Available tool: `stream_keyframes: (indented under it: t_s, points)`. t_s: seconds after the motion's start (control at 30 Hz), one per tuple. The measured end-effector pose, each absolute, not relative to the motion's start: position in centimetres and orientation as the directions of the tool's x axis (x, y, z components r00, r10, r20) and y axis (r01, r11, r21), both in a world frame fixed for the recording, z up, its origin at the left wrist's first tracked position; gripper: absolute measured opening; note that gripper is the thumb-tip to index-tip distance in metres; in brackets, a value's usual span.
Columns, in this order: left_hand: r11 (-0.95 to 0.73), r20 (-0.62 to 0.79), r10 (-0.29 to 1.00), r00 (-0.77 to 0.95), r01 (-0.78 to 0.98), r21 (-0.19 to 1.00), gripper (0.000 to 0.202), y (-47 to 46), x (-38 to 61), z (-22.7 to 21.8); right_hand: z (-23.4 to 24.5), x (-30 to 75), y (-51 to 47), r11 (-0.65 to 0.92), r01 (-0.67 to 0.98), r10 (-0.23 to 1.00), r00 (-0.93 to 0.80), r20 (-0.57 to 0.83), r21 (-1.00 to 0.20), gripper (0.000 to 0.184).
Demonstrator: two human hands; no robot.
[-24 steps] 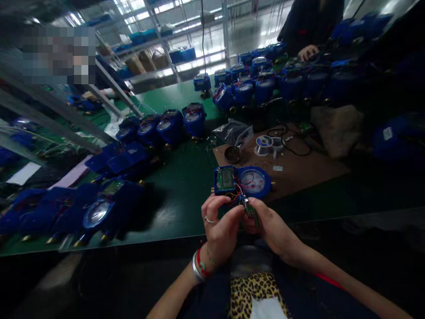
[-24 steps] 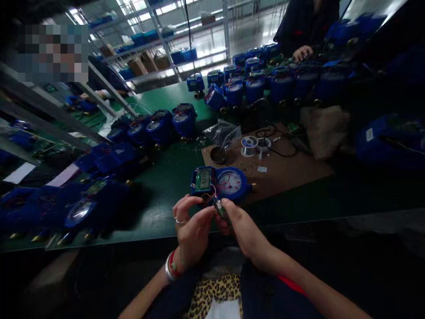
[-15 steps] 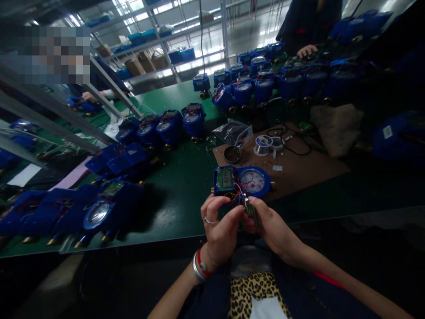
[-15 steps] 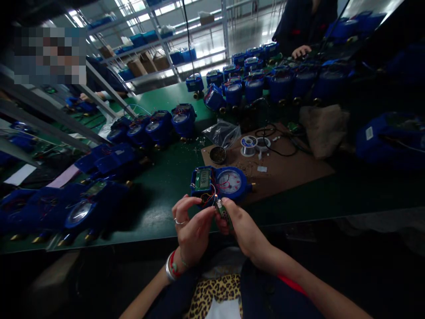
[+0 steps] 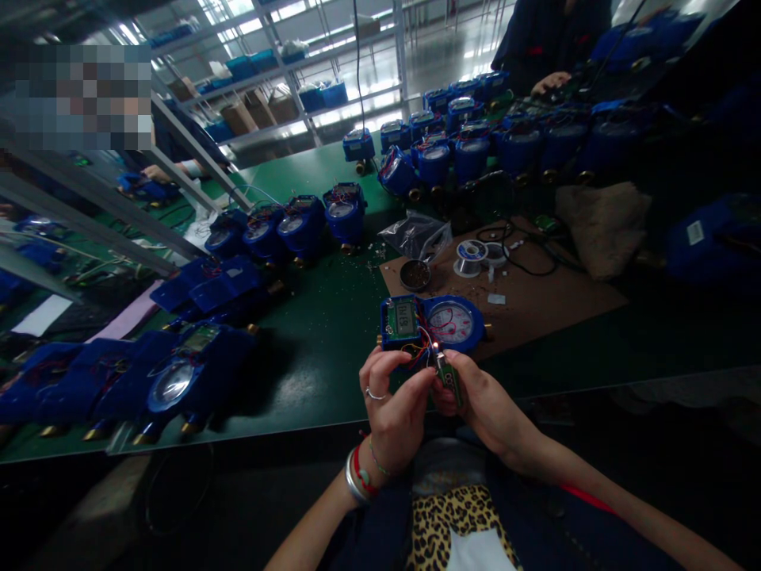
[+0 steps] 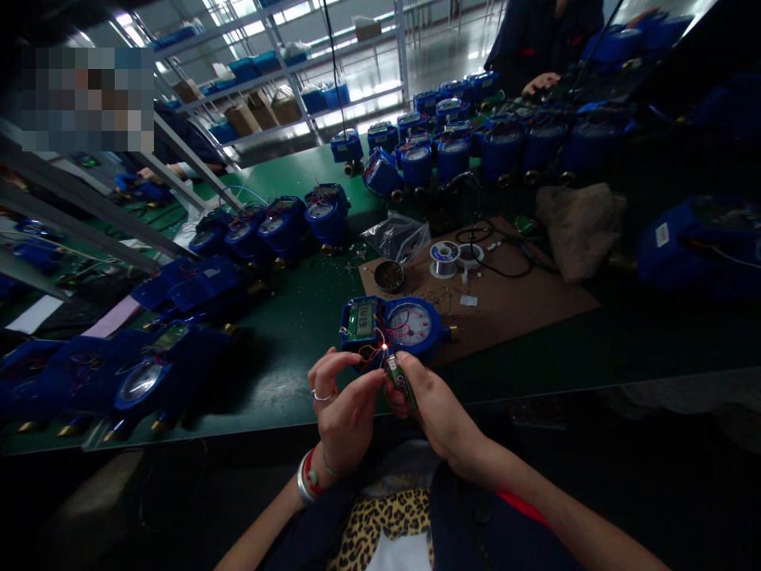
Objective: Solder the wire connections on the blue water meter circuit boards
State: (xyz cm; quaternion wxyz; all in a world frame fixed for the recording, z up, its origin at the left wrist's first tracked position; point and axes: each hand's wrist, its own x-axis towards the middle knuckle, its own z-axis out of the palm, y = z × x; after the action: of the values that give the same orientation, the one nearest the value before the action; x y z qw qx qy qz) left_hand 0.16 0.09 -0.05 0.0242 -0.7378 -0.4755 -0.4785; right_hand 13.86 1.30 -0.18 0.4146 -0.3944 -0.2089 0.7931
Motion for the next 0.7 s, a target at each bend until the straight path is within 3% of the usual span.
stream_keyframes:
  t_s: [0.7]
  points:
    - [-0.523,0.687,0.726,0.031,0.674,0.522,0.014,0.18,0.23,-0.98,0.06,13.8,1.2,-0.573,-0.444,0.818,-0.368,-0.443,-0.689,0.046]
